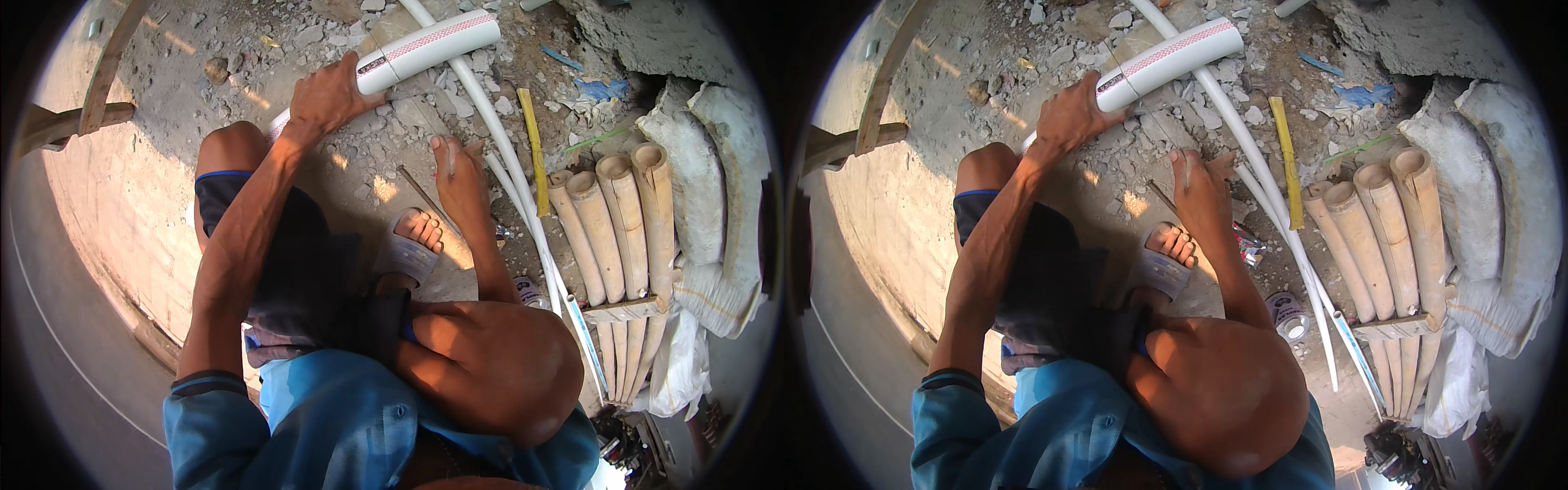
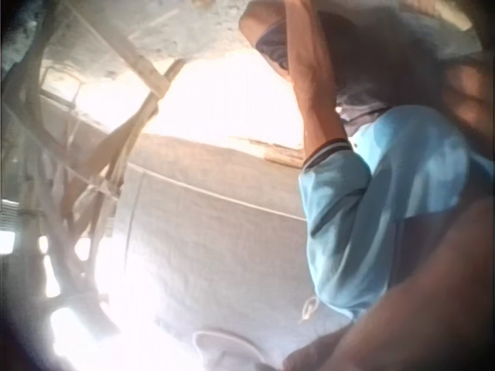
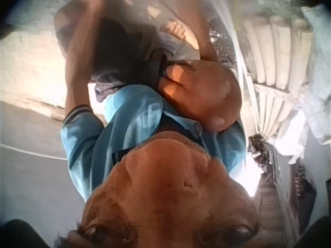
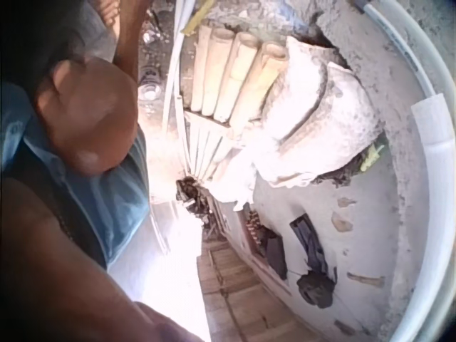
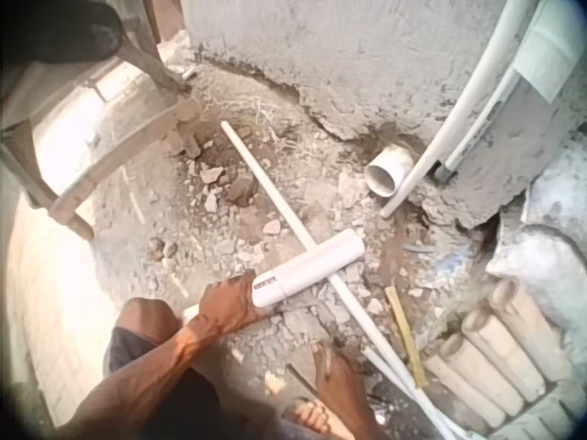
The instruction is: The person cuts a PVC pipe using a saw blade, then uses a tape measure to check distances near an opening in the ground and clears debris from the opening by hand.
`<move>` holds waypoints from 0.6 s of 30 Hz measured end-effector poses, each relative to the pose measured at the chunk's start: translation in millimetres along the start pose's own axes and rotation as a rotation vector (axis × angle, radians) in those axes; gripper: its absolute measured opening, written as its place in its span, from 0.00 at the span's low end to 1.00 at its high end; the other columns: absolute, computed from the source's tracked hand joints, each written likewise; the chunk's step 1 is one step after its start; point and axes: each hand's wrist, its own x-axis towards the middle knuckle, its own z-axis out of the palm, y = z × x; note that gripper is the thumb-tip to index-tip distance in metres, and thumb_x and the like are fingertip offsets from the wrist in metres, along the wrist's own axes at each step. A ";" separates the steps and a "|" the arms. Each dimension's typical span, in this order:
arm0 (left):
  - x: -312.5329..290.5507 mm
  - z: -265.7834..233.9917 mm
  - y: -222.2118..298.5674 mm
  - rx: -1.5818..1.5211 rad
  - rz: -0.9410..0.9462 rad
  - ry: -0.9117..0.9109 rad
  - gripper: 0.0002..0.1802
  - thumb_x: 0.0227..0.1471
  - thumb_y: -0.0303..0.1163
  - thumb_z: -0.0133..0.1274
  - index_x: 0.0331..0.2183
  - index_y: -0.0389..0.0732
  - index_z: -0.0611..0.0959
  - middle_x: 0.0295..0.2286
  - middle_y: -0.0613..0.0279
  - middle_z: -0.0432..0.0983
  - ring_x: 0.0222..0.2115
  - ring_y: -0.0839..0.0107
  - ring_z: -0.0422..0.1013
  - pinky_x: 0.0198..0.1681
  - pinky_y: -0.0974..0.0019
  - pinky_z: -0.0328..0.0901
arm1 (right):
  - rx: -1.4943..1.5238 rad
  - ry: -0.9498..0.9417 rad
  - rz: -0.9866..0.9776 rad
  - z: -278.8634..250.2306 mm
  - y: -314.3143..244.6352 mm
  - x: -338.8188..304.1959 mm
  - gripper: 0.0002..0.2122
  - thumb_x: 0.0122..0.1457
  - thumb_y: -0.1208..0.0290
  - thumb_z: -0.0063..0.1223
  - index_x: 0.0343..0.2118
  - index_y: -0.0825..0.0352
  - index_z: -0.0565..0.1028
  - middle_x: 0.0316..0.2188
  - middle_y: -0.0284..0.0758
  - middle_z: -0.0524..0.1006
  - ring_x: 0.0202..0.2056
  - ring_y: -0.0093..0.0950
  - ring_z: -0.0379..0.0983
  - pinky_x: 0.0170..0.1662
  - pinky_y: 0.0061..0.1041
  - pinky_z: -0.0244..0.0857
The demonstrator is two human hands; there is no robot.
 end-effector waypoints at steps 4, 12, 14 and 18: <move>0.9 2.9 2.9 -0.018 0.026 0.027 0.40 0.47 0.63 0.64 0.48 0.40 0.76 0.35 0.44 0.84 0.37 0.43 0.81 0.41 0.44 0.74 | -0.140 0.086 -0.179 21.2 -10.8 26.9 0.15 0.72 0.63 0.44 0.35 0.71 0.74 0.25 0.54 0.80 0.31 0.55 0.79 0.35 0.51 0.72; 2.0 0.4 6.5 -0.005 0.009 0.017 0.39 0.46 0.62 0.65 0.47 0.39 0.76 0.34 0.43 0.84 0.36 0.43 0.82 0.38 0.42 0.75 | -0.148 0.026 -0.129 17.8 -0.3 11.4 0.11 0.70 0.68 0.46 0.35 0.71 0.72 0.24 0.55 0.79 0.31 0.56 0.79 0.34 0.53 0.72; 4.0 -2.0 3.7 0.004 0.005 0.009 0.39 0.46 0.62 0.66 0.47 0.39 0.76 0.33 0.43 0.84 0.36 0.43 0.82 0.38 0.43 0.75 | -0.141 0.005 -0.069 13.8 7.4 2.5 0.10 0.70 0.68 0.46 0.37 0.71 0.72 0.24 0.58 0.78 0.31 0.58 0.78 0.34 0.54 0.70; 0.8 5.2 -2.7 -0.015 0.057 0.046 0.39 0.45 0.61 0.67 0.46 0.39 0.76 0.32 0.43 0.84 0.36 0.44 0.82 0.38 0.43 0.76 | -0.137 -0.018 -0.162 26.3 -23.5 57.7 0.09 0.70 0.70 0.47 0.39 0.71 0.73 0.24 0.58 0.78 0.32 0.58 0.78 0.35 0.54 0.70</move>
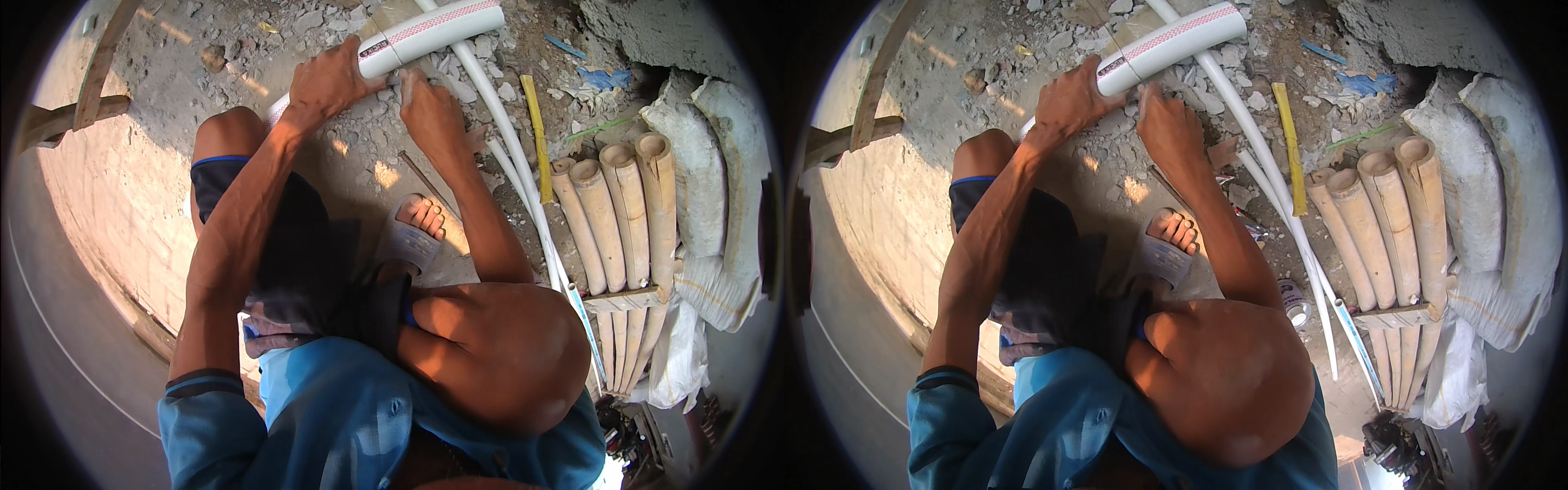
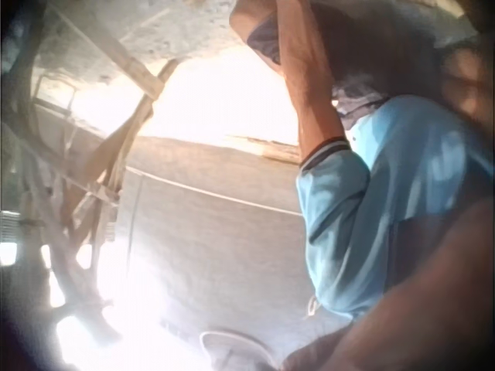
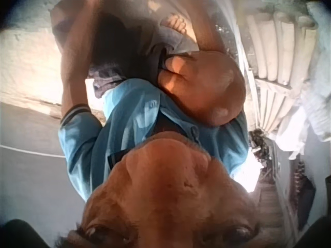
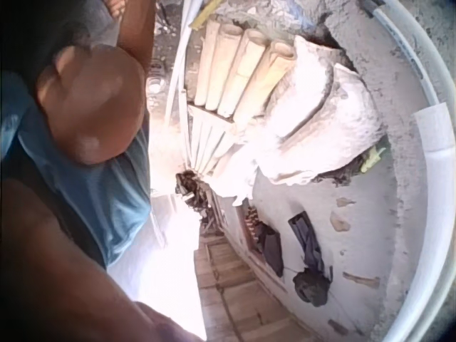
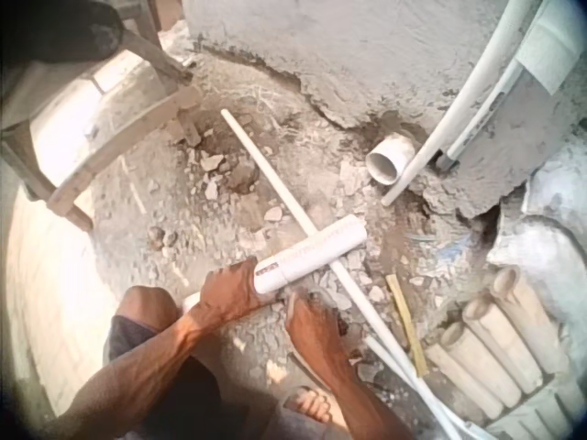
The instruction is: The person cuts a PVC pipe using a saw blade, then uses a tape measure to check distances near an opening in the ground and clears debris from the opening by hand.
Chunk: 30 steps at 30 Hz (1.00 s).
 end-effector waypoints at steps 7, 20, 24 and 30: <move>-1.2 -1.6 8.6 0.004 -0.043 -0.016 0.36 0.48 0.60 0.65 0.46 0.41 0.77 0.35 0.43 0.84 0.37 0.43 0.81 0.39 0.43 0.74 | -0.043 0.010 0.064 -14.3 17.8 -51.0 0.08 0.66 0.73 0.48 0.41 0.72 0.72 0.24 0.56 0.79 0.32 0.57 0.79 0.36 0.54 0.71; 5.7 -2.4 7.3 -0.030 -0.005 0.016 0.36 0.47 0.60 0.66 0.44 0.40 0.77 0.35 0.45 0.84 0.36 0.43 0.81 0.40 0.43 0.74 | -0.097 -0.024 0.071 -9.1 12.2 -41.5 0.08 0.69 0.69 0.47 0.41 0.70 0.73 0.25 0.58 0.79 0.32 0.56 0.79 0.35 0.53 0.72; 0.3 -7.4 5.3 -0.012 -0.046 -0.017 0.38 0.45 0.59 0.68 0.46 0.40 0.76 0.35 0.44 0.84 0.36 0.44 0.81 0.40 0.43 0.75 | -0.067 0.041 -0.075 11.2 11.3 4.7 0.10 0.69 0.68 0.46 0.42 0.71 0.73 0.23 0.57 0.78 0.32 0.56 0.79 0.35 0.53 0.72; 0.1 -7.7 8.1 -0.004 -0.084 -0.087 0.39 0.46 0.62 0.65 0.48 0.41 0.77 0.35 0.42 0.84 0.38 0.43 0.81 0.43 0.42 0.74 | -0.108 -0.077 0.116 -21.9 20.9 -81.4 0.07 0.68 0.69 0.49 0.37 0.69 0.72 0.24 0.56 0.80 0.30 0.56 0.80 0.33 0.54 0.73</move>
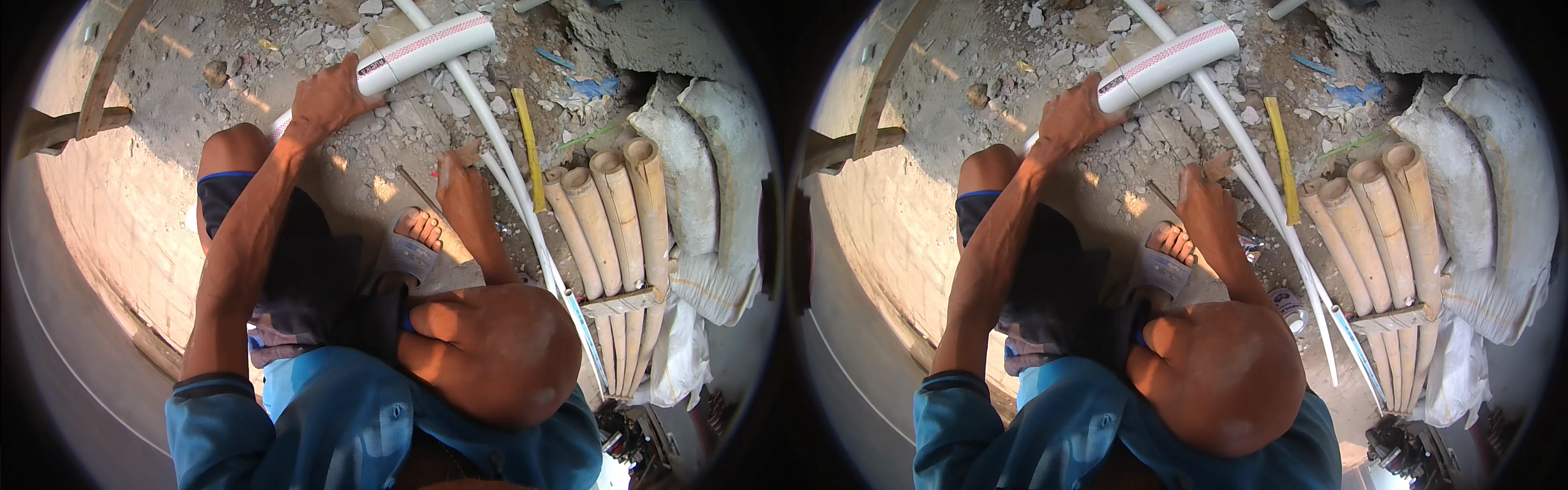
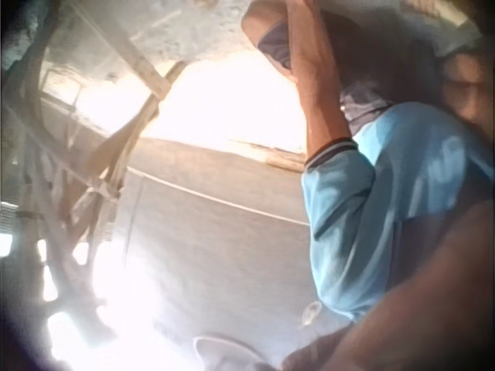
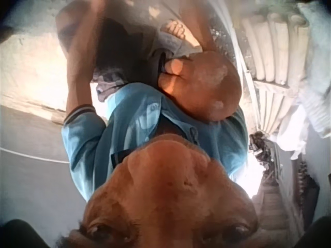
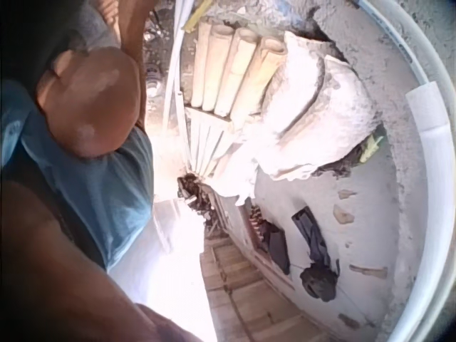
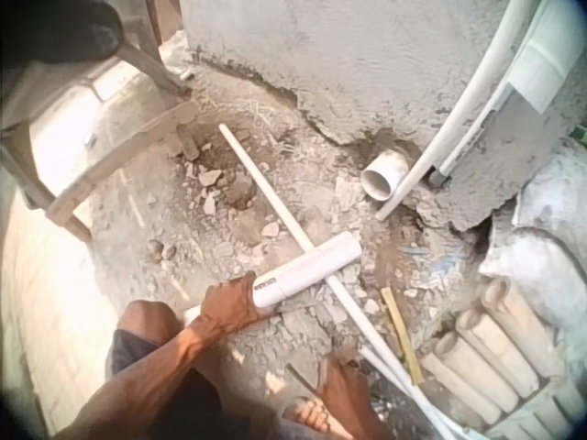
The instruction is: The person cuts a PVC pipe using a saw blade, then uses a tape measure to check distances near an opening in the ground and clears debris from the opening by hand.
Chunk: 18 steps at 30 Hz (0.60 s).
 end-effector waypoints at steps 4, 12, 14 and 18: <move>4.7 4.6 -5.1 0.019 0.056 0.061 0.42 0.45 0.63 0.67 0.48 0.40 0.76 0.33 0.43 0.84 0.36 0.42 0.82 0.39 0.43 0.75 | 0.043 0.143 -0.143 21.0 -23.1 77.7 0.08 0.68 0.68 0.48 0.38 0.69 0.71 0.23 0.56 0.79 0.29 0.57 0.79 0.33 0.54 0.72; 0.7 -1.6 -1.3 -0.006 0.022 -0.001 0.42 0.46 0.63 0.65 0.49 0.39 0.76 0.34 0.43 0.84 0.37 0.44 0.82 0.42 0.43 0.75 | 0.036 0.090 -0.075 9.1 -1.2 7.7 0.09 0.69 0.68 0.48 0.36 0.70 0.71 0.23 0.54 0.79 0.29 0.56 0.80 0.32 0.54 0.73; 3.7 3.0 -4.7 -0.013 0.056 0.030 0.42 0.46 0.64 0.65 0.49 0.39 0.76 0.34 0.42 0.84 0.38 0.44 0.82 0.43 0.43 0.75 | 0.029 0.110 -0.107 16.8 -16.7 62.5 0.10 0.69 0.67 0.47 0.35 0.69 0.71 0.22 0.54 0.79 0.29 0.56 0.80 0.31 0.54 0.73; 8.6 0.4 -11.2 0.000 -0.007 0.000 0.43 0.46 0.65 0.65 0.50 0.40 0.76 0.35 0.42 0.84 0.38 0.44 0.82 0.43 0.44 0.75 | 0.046 0.105 -0.119 16.8 -24.1 64.6 0.09 0.69 0.69 0.49 0.42 0.70 0.72 0.24 0.55 0.79 0.30 0.56 0.78 0.32 0.53 0.71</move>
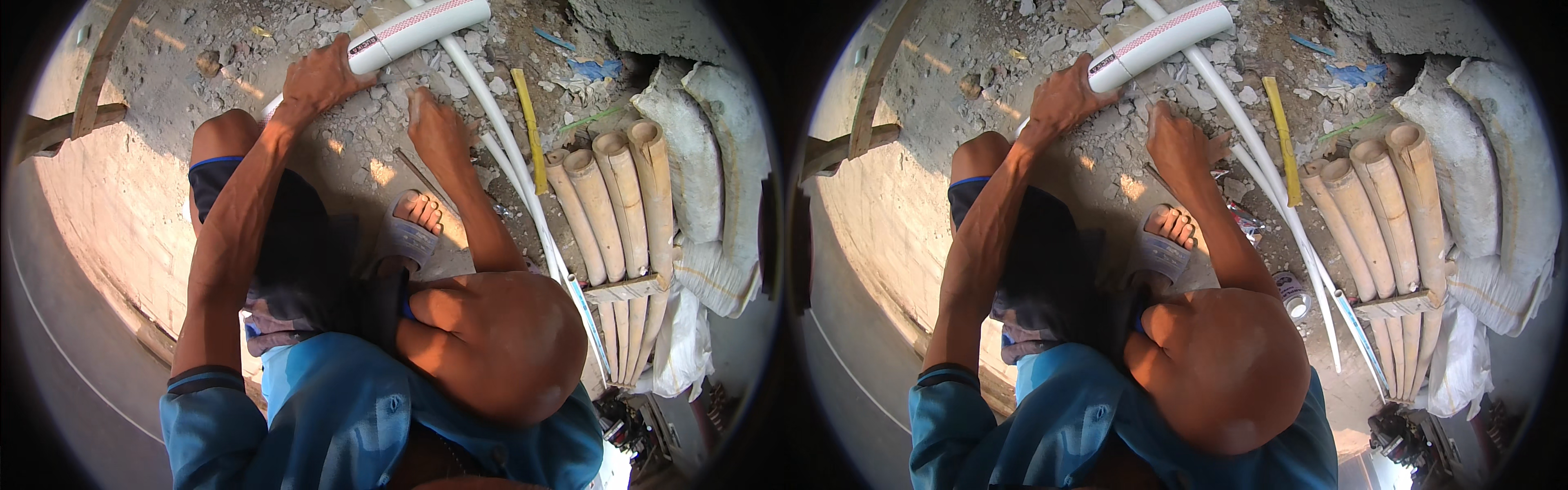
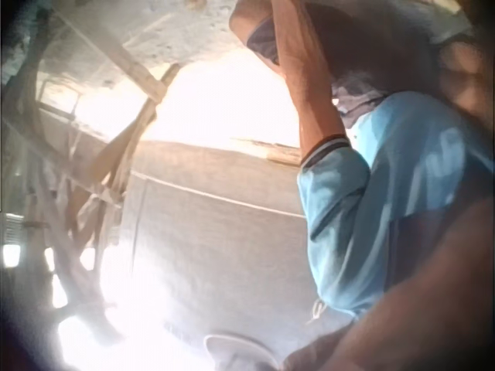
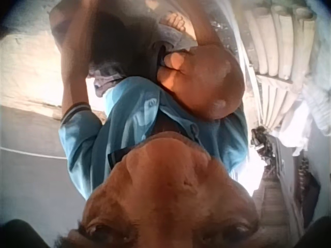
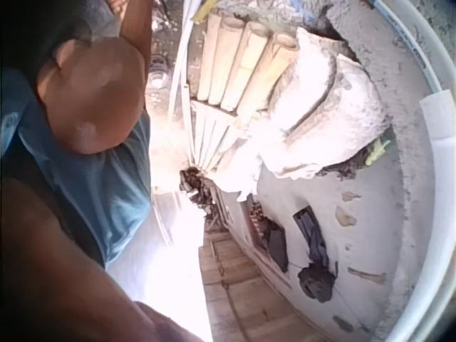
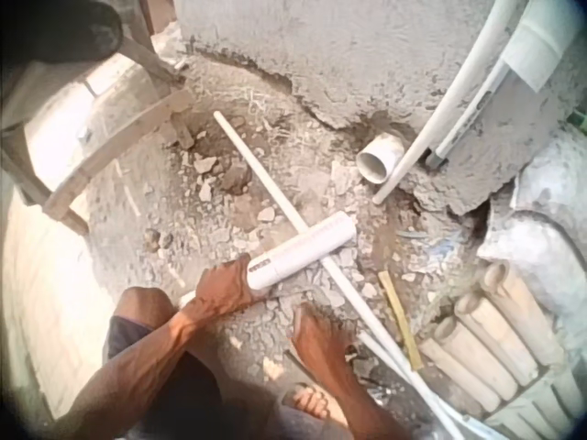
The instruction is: The person cuts a PVC pipe using a saw blade, then uses a tape measure to check distances near an opening in the ground and clears debris from the opening by hand.
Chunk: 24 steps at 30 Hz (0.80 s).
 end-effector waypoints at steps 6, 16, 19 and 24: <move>-1.1 -2.4 2.1 -0.055 0.024 -0.005 0.44 0.47 0.66 0.62 0.49 0.38 0.76 0.36 0.39 0.83 0.40 0.41 0.81 0.45 0.41 0.73 | -0.016 -0.064 0.051 -7.8 15.3 -37.4 0.09 0.68 0.69 0.47 0.41 0.71 0.73 0.24 0.55 0.79 0.31 0.55 0.79 0.33 0.52 0.71; 0.8 -3.4 7.1 -0.002 0.035 0.024 0.43 0.46 0.65 0.64 0.50 0.39 0.76 0.35 0.43 0.84 0.39 0.43 0.82 0.44 0.44 0.76 | -0.025 -0.130 0.151 -25.3 24.6 -69.9 0.07 0.63 0.72 0.53 0.38 0.71 0.73 0.23 0.54 0.80 0.30 0.55 0.80 0.34 0.53 0.73; 0.3 -2.5 12.2 0.035 0.024 0.001 0.43 0.46 0.65 0.64 0.50 0.39 0.76 0.35 0.43 0.84 0.39 0.43 0.82 0.44 0.44 0.76 | -0.091 0.009 0.023 -6.8 9.2 -7.8 0.08 0.66 0.69 0.51 0.38 0.70 0.73 0.24 0.54 0.80 0.30 0.55 0.80 0.34 0.53 0.73; 1.8 -3.8 1.3 0.022 -0.013 -0.026 0.42 0.46 0.65 0.64 0.49 0.40 0.77 0.35 0.42 0.84 0.39 0.43 0.81 0.44 0.43 0.75 | -0.026 -0.003 0.036 6.1 20.8 -28.2 0.07 0.65 0.70 0.51 0.39 0.69 0.72 0.26 0.54 0.80 0.31 0.56 0.80 0.34 0.53 0.73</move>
